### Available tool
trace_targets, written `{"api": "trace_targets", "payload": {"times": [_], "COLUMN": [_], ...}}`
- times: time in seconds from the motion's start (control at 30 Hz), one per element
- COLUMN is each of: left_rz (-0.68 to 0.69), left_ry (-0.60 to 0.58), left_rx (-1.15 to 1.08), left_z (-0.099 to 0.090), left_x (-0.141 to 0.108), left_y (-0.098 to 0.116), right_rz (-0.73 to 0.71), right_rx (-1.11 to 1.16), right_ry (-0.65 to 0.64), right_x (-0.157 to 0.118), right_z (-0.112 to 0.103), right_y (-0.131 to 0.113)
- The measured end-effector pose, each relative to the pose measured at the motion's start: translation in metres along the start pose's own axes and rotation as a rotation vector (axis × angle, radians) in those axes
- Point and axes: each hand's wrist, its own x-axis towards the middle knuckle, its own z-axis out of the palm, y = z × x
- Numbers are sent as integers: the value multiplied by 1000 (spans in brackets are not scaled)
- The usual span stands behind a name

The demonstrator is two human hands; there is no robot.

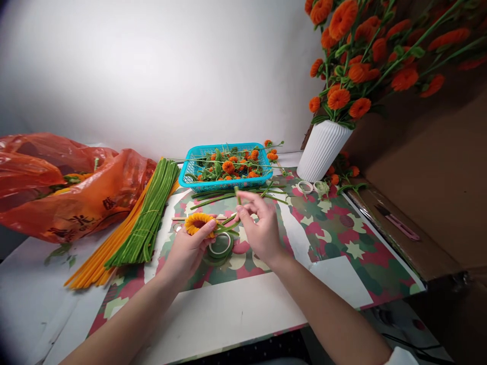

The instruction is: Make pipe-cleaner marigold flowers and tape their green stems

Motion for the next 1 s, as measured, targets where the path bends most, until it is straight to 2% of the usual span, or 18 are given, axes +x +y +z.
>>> {"api": "trace_targets", "payload": {"times": [0.1, 0.3, 0.53, 0.7, 1.0], "left_rz": [-3, -8, 18, 22, 97], "left_ry": [8, 14, 52, 90, 64], "left_rx": [-30, -74, -128, -90, -6], "left_z": [-2, 0, 3, 0, -5], "left_x": [2, 0, -2, -1, 0], "left_y": [2, 4, 9, 8, 2], "right_rz": [-95, -126, -292, -318, -356], "right_rx": [-186, -243, -446, -472, -483], "right_ry": [-139, -185, -313, -334, -292], "right_x": [0, -2, 0, 1, -1], "right_z": [-6, -9, -11, -12, -9], "right_y": [-5, -8, -8, -9, -5]}}
